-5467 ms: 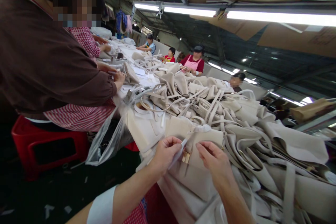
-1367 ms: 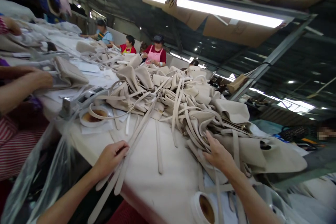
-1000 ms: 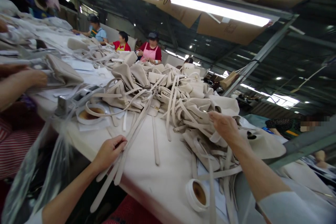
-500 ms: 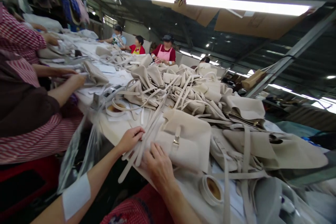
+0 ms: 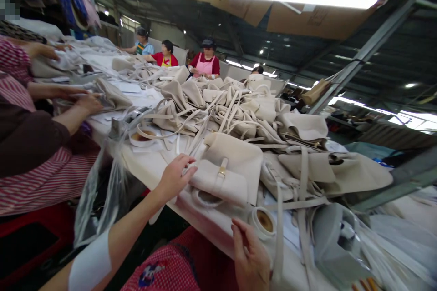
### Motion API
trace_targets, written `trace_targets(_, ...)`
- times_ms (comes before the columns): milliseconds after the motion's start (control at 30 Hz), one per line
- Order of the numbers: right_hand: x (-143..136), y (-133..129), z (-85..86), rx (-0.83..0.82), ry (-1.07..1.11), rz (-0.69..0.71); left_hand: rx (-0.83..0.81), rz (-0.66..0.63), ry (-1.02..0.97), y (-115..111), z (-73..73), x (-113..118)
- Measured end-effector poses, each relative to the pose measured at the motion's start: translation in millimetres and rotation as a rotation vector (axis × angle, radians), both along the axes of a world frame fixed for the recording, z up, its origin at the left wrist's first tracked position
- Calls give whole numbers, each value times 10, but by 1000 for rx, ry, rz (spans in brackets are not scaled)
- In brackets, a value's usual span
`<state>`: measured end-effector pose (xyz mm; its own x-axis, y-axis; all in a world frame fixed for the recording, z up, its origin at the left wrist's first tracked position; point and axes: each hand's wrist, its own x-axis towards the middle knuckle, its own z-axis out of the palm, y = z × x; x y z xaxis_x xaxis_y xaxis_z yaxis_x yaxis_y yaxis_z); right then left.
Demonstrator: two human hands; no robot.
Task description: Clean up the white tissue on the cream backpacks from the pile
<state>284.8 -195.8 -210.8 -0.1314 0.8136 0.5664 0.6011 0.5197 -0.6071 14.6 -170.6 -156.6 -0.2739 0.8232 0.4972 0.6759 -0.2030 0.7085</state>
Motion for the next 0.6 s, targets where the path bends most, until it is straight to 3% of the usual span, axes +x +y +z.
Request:
trace_targets(100,75,-2,-46,-34,1,39,22,-92,238,-172,21,341)
trace_targets(200,127,-13,-175,-67,-38,211,-65,-243,537,-227,-177,569)
trace_targets(300,156,-15,-327,-55,-50,305,-132,-255,768,-128,-356,632)
trace_targets(367,163,-9,-388,-46,-31,301,-154,-305,823,9,-314,600)
trace_targets(467,183,-1,-419,-80,6,264,-227,-442,593,280,62,507)
trace_targets(533,212,-8,-435,-113,45,226,-318,-584,198,479,454,446)
trace_targets(600,239,-32,-463,-151,96,190,-366,-605,-291,656,871,404)
